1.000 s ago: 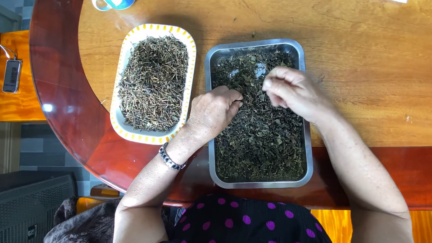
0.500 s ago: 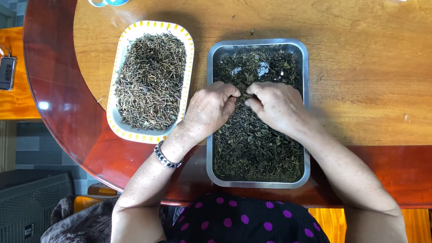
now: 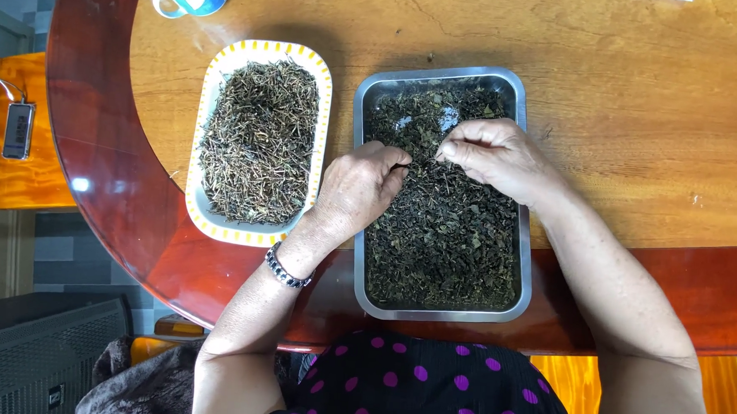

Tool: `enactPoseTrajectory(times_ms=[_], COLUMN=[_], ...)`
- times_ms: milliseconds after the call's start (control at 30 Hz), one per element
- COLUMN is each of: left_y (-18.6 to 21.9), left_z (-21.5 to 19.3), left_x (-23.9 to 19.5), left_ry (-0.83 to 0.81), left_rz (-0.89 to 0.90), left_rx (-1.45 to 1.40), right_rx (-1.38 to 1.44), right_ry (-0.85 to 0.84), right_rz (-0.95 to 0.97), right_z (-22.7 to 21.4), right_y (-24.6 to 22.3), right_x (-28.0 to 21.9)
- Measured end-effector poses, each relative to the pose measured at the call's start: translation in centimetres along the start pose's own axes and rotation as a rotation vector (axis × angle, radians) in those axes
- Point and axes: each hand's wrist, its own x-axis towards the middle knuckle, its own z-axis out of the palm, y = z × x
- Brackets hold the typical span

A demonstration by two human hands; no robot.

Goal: The person sorts dried herbs by hand, picking up small pieces from a metal tray and transferring them into a ceramic bowl. The hands repeatedly sift through the herbs, separating and moving them between the two containers.

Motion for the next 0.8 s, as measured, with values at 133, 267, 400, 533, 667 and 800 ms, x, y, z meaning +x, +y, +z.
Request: enactPoseTrajectory(times_ms=[133, 267, 400, 533, 667, 800], left_y=[0.3, 0.9, 2.7, 2.9, 2.8, 2.8], left_z=[-0.3, -1.0, -1.5, -0.9, 0.5, 2.0], left_x=[0.0, 0.0, -0.1, -0.7, -1.0, -1.1], left_ry=[0.001, 0.058, 0.107, 0.028, -0.144, -0.306], left_rz=[0.015, 0.036, -0.020, -0.234, -0.334, -0.369], left_rx=[-0.001, -0.122, -0.881, -1.326, -1.425, -1.422], right_rx=[0.225, 0.391, 0.462, 0.270, 0.082, -0.003], right_ry=[0.002, -0.006, -0.038, -0.014, -0.016, -0.036], right_rz=[0.024, 0.004, -0.044, -0.116, -0.075, -0.049], right_z=[0.0, 0.0, -0.4, -1.0, -0.7, -0.5], right_y=[0.5, 0.7, 0.5, -1.5, -4.2, -4.7], right_x=[0.2, 0.2, 0.1, -1.1, -2.7, -3.4])
